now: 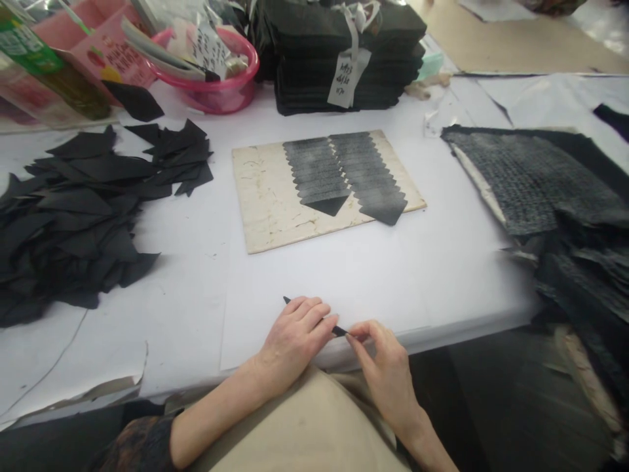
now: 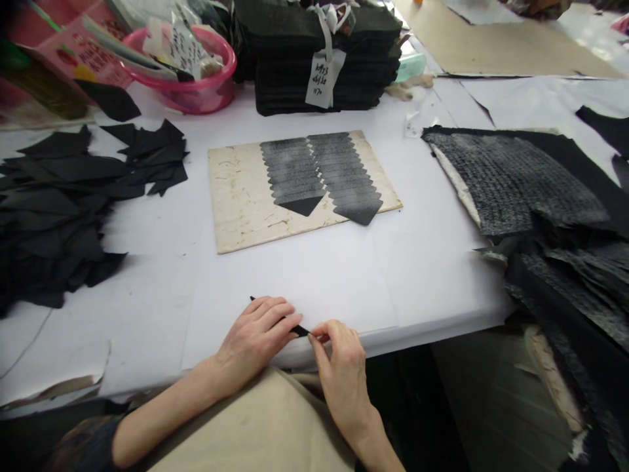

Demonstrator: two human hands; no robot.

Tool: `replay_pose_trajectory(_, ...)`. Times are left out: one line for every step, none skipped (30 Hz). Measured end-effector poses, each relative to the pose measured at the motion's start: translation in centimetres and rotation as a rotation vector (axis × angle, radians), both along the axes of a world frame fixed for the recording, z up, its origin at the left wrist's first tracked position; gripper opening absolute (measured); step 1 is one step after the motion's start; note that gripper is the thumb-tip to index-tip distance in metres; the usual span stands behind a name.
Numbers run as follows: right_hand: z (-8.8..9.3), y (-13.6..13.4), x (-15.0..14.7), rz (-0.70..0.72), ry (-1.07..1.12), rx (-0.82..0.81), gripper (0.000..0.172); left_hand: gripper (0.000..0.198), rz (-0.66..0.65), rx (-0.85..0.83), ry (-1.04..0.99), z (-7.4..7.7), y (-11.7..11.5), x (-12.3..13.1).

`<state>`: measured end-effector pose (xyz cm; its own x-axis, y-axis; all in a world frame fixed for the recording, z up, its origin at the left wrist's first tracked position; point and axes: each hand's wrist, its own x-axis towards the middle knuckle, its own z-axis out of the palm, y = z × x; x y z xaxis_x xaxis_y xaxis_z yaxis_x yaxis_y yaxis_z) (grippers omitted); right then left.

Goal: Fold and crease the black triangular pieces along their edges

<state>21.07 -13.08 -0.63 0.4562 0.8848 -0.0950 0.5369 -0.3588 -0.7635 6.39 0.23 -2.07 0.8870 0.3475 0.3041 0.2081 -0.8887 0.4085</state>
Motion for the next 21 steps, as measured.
replay_pose_trajectory(0.3,0.0,0.0,-0.012,0.062,0.015,0.007,0.014,-0.001,-0.057,-0.004,0.3,0.1,0.3)
replay_pose_trajectory(0.7,0.1,0.0,-0.029,0.118,0.031,0.007,0.014,-0.007,-0.129,-0.006,0.7,0.3,0.6)
replay_pose_trajectory(1.1,0.1,0.0,-0.054,0.167,0.046,0.007,0.014,-0.015,-0.218,-0.005,1.1,0.4,0.8)
replay_pose_trajectory(1.4,0.2,0.0,-0.083,0.211,0.058,0.007,0.016,-0.022,-0.323,0.001,1.5,0.5,1.0)
replay_pose_trajectory(1.7,0.3,0.0,-0.112,0.255,0.069,0.008,0.018,-0.024,-0.438,0.008,2.0,0.6,1.1)
replay_pose_trajectory(1.9,0.4,0.1,-0.134,0.301,0.081,0.011,0.018,-0.021,-0.554,0.015,2.4,0.6,1.0)
replay_pose_trajectory(2.1,0.5,0.2,-0.145,0.352,0.089,0.016,0.018,-0.015,-0.662,0.019,2.7,0.6,1.0)
replay_pose_trajectory(2.2,0.5,0.2,-0.145,0.408,0.092,0.020,0.017,-0.003,-0.755,0.018,3.1,0.5,0.8)
replay_pose_trajectory(2.3,0.6,0.3,-0.138,0.469,0.089,0.023,0.017,0.016,-0.830,0.014,3.3,0.5,0.7)
replay_pose_trajectory(2.4,0.7,0.3,-0.132,0.526,0.082,0.025,0.017,0.031,-0.890,0.010,3.5,0.5,0.5)
replay_pose_trajectory(2.5,0.8,0.3,-0.126,0.580,0.073,0.025,0.017,0.040,-0.937,0.010,3.7,0.4,0.4)
replay_pose_trajectory(2.6,0.9,0.3,-0.121,0.627,0.065,0.024,0.017,0.045,-0.972,0.009,3.9,0.4,0.3)
replay_pose_trajectory(2.8,0.9,0.2,-0.114,0.666,0.060,0.022,0.018,0.048,-0.996,0.010,4.0,0.4,0.2)
replay_pose_trajectory(2.9,1.0,0.1,-0.104,0.695,0.060,0.020,0.019,0.051,-1.012,0.013,4.1,0.4,0.1)
replay_pose_trajectory(3.1,1.1,-0.1,-0.091,0.715,0.062,0.019,0.020,0.056,-1.022,0.017,4.2,0.4,0.0)
replay_pose_trajectory(3.3,1.3,-0.2,-0.080,0.726,0.066,0.018,0.021,0.062,-1.026,0.022,4.3,0.4,0.0)
replay_pose_trajectory(3.4,1.4,-0.3,-0.071,0.733,0.072,0.018,0.023,0.070,-1.030,0.028,4.4,0.5,0.0)
replay_pose_trajectory(3.6,1.5,-0.4,-0.072,0.734,0.078,0.019,0.024,0.078,-1.034,0.031,4.5,0.5,0.0)
replay_pose_trajectory(3.7,1.7,-0.5,-0.074,0.734,0.083,0.020,0.025,0.084,-1.041,0.033,4.6,0.5,0.0)
replay_pose_trajectory(3.8,1.8,-0.6,-0.082,0.730,0.088,0.021,0.026,0.089,-1.050,0.032,4.8,0.5,0.0)
replay_pose_trajectory(3.9,1.9,-0.6,-0.091,0.717,0.092,0.022,0.027,0.091,-1.061,0.031,4.9,0.5,0.0)
